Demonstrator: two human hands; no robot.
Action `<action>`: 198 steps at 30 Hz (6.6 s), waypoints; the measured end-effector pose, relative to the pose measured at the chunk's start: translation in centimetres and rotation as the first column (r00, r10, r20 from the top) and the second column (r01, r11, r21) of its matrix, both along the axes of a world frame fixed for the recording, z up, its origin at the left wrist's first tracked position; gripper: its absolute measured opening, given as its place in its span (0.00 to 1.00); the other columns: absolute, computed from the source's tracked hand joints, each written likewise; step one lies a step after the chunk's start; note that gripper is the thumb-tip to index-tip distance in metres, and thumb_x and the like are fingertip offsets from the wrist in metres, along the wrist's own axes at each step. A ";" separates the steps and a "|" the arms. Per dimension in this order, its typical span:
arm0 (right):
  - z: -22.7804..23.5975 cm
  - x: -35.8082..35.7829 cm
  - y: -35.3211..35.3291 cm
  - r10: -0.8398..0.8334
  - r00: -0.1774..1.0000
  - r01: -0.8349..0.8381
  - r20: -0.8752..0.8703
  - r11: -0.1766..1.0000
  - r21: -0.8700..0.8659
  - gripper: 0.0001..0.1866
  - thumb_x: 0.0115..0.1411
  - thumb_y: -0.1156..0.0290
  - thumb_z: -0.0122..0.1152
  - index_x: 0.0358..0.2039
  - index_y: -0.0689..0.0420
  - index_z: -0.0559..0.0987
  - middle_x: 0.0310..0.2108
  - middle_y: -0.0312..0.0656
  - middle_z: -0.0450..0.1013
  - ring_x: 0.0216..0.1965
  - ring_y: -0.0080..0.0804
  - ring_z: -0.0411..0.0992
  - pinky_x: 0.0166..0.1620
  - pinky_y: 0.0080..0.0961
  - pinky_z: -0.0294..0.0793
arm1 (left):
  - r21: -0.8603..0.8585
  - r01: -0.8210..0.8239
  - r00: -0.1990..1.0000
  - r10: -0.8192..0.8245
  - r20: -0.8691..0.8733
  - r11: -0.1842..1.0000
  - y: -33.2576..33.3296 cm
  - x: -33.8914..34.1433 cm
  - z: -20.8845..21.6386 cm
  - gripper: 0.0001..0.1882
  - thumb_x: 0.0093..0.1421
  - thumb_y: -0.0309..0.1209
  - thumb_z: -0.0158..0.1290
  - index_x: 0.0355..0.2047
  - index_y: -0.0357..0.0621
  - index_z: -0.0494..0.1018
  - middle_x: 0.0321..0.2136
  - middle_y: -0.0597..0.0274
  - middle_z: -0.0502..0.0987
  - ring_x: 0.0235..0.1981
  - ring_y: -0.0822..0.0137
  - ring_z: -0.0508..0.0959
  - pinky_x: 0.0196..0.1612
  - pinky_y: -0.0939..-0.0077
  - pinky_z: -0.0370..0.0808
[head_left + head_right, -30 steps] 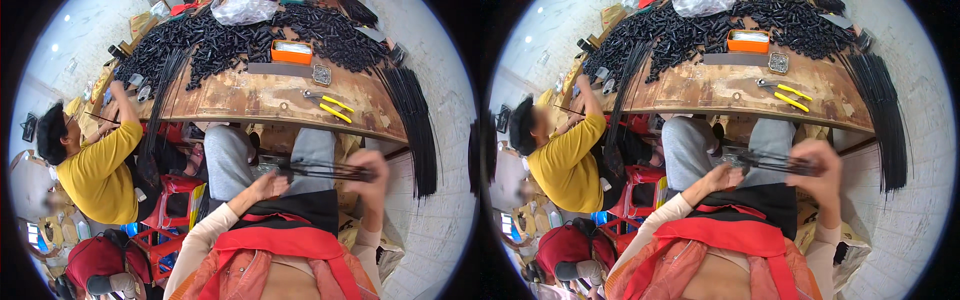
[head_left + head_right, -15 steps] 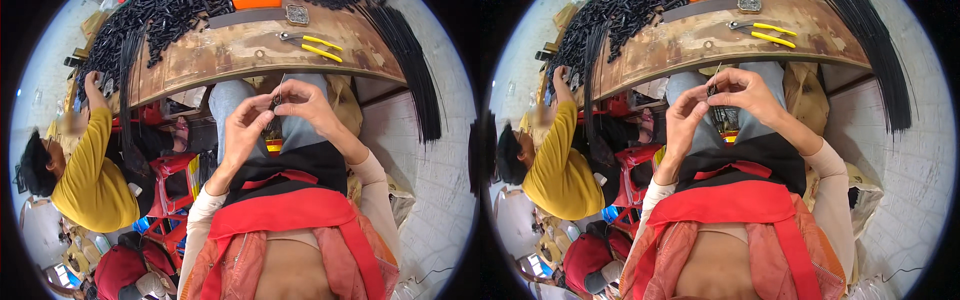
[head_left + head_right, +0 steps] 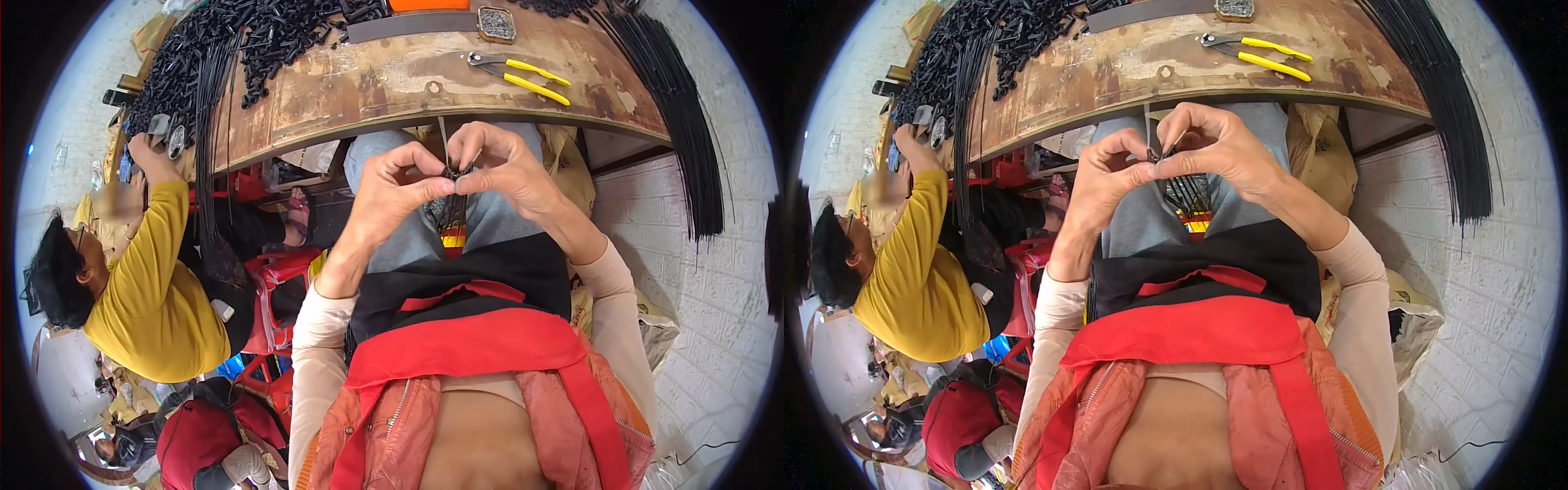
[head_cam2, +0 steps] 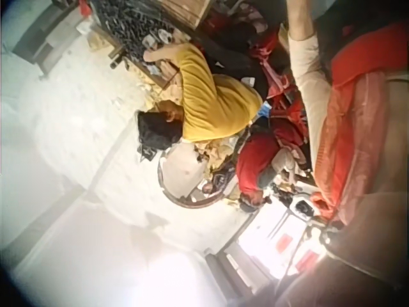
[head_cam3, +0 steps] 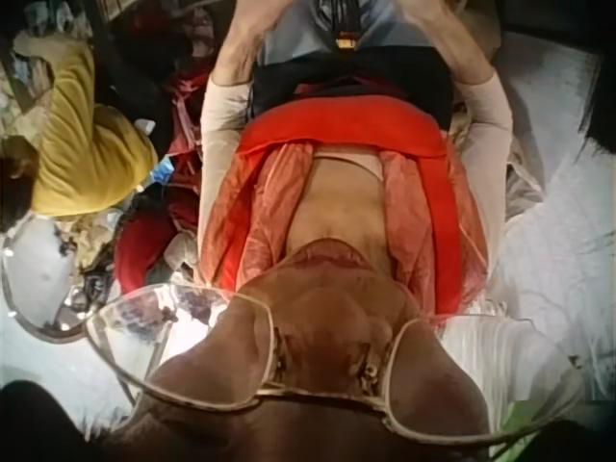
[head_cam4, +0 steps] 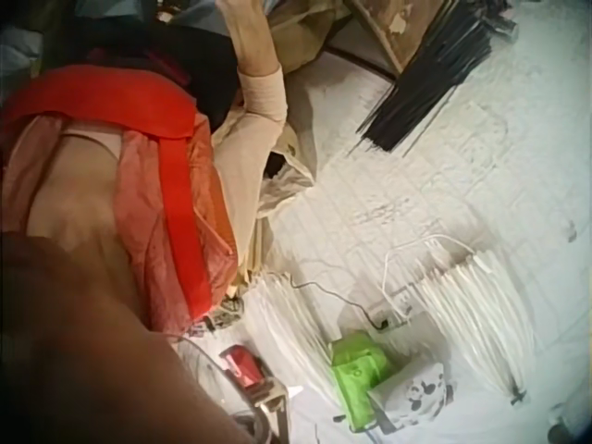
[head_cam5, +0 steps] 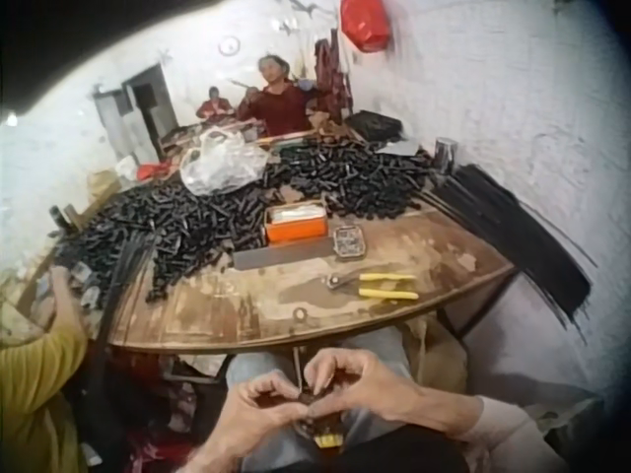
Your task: Assembling black rods into central hubs to create umbrella frames using pliers.
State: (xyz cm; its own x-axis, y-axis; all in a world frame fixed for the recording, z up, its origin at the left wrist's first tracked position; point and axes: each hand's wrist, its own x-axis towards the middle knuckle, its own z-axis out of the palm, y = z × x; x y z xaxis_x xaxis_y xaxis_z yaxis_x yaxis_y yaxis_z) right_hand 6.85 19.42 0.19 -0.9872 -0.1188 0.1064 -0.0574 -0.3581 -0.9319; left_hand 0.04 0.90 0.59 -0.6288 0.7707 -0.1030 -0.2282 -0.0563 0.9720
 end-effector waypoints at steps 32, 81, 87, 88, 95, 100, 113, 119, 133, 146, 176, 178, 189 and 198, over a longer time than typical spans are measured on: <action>-0.1 -1.9 0.9 0.217 0.959 -0.249 -0.183 0.953 -0.175 0.11 0.53 0.82 0.64 0.31 0.56 0.71 0.33 0.36 0.72 0.35 0.21 0.71 0.41 0.21 0.72 | 0.222 0.054 0.992 -0.027 -0.126 0.974 0.1 -1.1 -0.4 0.15 0.49 0.15 0.62 0.36 0.39 0.71 0.33 0.65 0.73 0.37 0.76 0.75 0.41 0.79 0.74; 0.3 -34.2 2.3 0.289 0.861 0.453 -0.418 -0.062 0.890 0.08 0.48 0.75 0.62 0.32 0.58 0.80 0.29 0.45 0.74 0.41 0.45 0.70 0.44 0.36 0.72 | 0.335 -0.292 0.944 0.214 0.251 0.896 -6.2 -7.7 -4.8 0.08 0.56 0.17 0.56 0.28 0.39 0.67 0.41 0.47 0.76 0.41 0.63 0.79 0.41 0.66 0.81; 1.5 -33.5 2.2 0.316 0.855 0.451 -0.411 -0.062 0.890 0.12 0.47 0.75 0.64 0.34 0.59 0.76 0.32 0.45 0.71 0.40 0.43 0.69 0.44 0.35 0.70 | 0.306 -0.253 0.959 0.197 0.204 0.918 -5.7 -6.7 -4.4 0.08 0.57 0.17 0.56 0.28 0.40 0.67 0.38 0.52 0.78 0.41 0.66 0.78 0.41 0.68 0.80; 2.2 -32.9 1.9 0.321 0.820 0.492 -0.473 0.025 0.870 0.11 0.47 0.75 0.63 0.33 0.60 0.76 0.33 0.45 0.71 0.39 0.43 0.70 0.43 0.35 0.71 | 0.304 -0.259 0.959 0.205 0.197 0.917 -5.7 -6.4 -4.4 0.08 0.57 0.17 0.56 0.28 0.40 0.67 0.38 0.52 0.78 0.41 0.66 0.78 0.41 0.68 0.80; 5.9 -19.1 -1.2 0.179 0.978 -0.043 -0.103 0.664 0.746 0.13 0.54 0.72 0.63 0.41 0.58 0.79 0.37 0.38 0.72 0.38 0.27 0.74 0.42 0.25 0.73 | 0.297 -0.281 0.954 0.233 0.189 0.912 -4.2 -5.2 -3.6 0.11 0.56 0.18 0.57 0.26 0.43 0.65 0.38 0.54 0.77 0.41 0.63 0.78 0.38 0.68 0.79; 7.9 -11.7 -0.1 0.187 0.982 -0.151 -0.009 0.819 0.553 0.14 0.59 0.74 0.59 0.46 0.63 0.78 0.40 0.41 0.76 0.41 0.26 0.75 0.46 0.22 0.74 | 0.285 -0.159 0.987 0.145 0.070 0.945 -2.0 -4.0 -0.2 0.13 0.56 0.19 0.56 0.43 0.35 0.73 0.43 0.56 0.76 0.40 0.68 0.78 0.39 0.71 0.79; 8.4 -4.1 4.3 0.042 0.998 -0.018 -0.050 0.916 0.402 0.12 0.59 0.69 0.63 0.40 0.62 0.79 0.39 0.37 0.76 0.42 0.23 0.74 0.49 0.20 0.71 | 0.204 -0.072 0.997 0.074 -0.004 0.976 1.5 -0.6 3.7 0.18 0.57 0.21 0.56 0.50 0.34 0.73 0.39 0.58 0.79 0.38 0.74 0.78 0.38 0.80 0.77; 8.1 -2.9 5.2 0.000 0.995 0.038 -0.095 0.918 0.394 0.12 0.58 0.69 0.63 0.40 0.62 0.79 0.38 0.37 0.76 0.41 0.21 0.74 0.47 0.20 0.71 | 0.192 -0.070 0.997 0.072 -0.003 0.979 2.4 -0.1 3.8 0.16 0.57 0.22 0.58 0.47 0.35 0.74 0.35 0.60 0.80 0.33 0.75 0.78 0.36 0.82 0.76; 8.2 -2.3 5.3 0.092 0.964 0.041 -0.249 0.876 0.481 0.07 0.60 0.73 0.61 0.37 0.62 0.79 0.33 0.34 0.75 0.37 0.18 0.72 0.42 0.17 0.71 | 0.183 -0.114 0.993 0.118 -0.012 0.977 3.2 -0.1 3.1 0.09 0.58 0.22 0.57 0.40 0.37 0.75 0.35 0.59 0.80 0.34 0.72 0.79 0.38 0.75 0.79; 6.8 -2.1 4.8 -0.009 0.945 0.153 -0.328 0.897 0.415 0.13 0.49 0.80 0.68 0.36 0.62 0.76 0.35 0.35 0.72 0.40 0.21 0.70 0.46 0.21 0.70 | 0.237 -0.227 0.969 0.244 -0.046 0.945 4.5 1.2 3.0 0.07 0.58 0.22 0.57 0.37 0.36 0.75 0.30 0.62 0.80 0.29 0.75 0.78 0.36 0.82 0.77; 6.9 -2.3 4.9 0.160 0.961 -0.090 -0.226 0.952 0.294 0.13 0.47 0.85 0.67 0.35 0.64 0.78 0.36 0.41 0.76 0.41 0.26 0.74 0.47 0.23 0.73 | 0.347 -0.123 0.990 0.088 0.114 0.930 2.5 1.2 2.4 0.08 0.58 0.25 0.58 0.37 0.35 0.76 0.29 0.59 0.80 0.32 0.69 0.81 0.35 0.78 0.77; 6.6 -2.4 4.8 0.180 0.951 -0.104 -0.251 0.952 0.287 0.12 0.47 0.85 0.67 0.35 0.64 0.78 0.37 0.43 0.76 0.41 0.27 0.74 0.47 0.24 0.74 | 0.371 -0.089 0.987 0.032 0.157 0.924 2.2 1.0 2.4 0.08 0.58 0.25 0.58 0.37 0.35 0.76 0.29 0.58 0.80 0.32 0.69 0.81 0.35 0.78 0.77; 6.2 -1.3 1.1 -0.121 0.960 0.152 -0.254 0.983 0.106 0.12 0.51 0.84 0.65 0.38 0.64 0.77 0.40 0.44 0.76 0.42 0.27 0.74 0.49 0.23 0.74 | 0.293 -0.518 0.701 0.595 -0.393 0.804 2.4 3.3 3.0 0.09 0.56 0.24 0.59 0.36 0.33 0.75 0.29 0.60 0.80 0.31 0.71 0.81 0.34 0.78 0.77; 5.0 -1.9 -4.3 -0.254 0.947 0.209 -0.199 0.953 -0.219 0.16 0.55 0.79 0.64 0.45 0.62 0.74 0.39 0.38 0.74 0.44 0.25 0.72 0.46 0.22 0.74 | 0.329 -0.503 0.729 0.597 -0.335 0.799 -1.7 2.1 5.7 0.14 0.52 0.21 0.62 0.38 0.37 0.73 0.29 0.63 0.79 0.31 0.77 0.77 0.35 0.85 0.74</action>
State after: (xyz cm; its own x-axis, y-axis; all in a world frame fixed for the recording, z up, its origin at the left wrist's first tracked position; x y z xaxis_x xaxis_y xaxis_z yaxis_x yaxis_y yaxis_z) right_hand 4.91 15.13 5.21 -0.9334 0.1548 0.3238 -0.3575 -0.4810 -0.8006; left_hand 2.13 -0.78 6.33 -0.8939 0.2482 0.3733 0.3128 -0.2513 0.9160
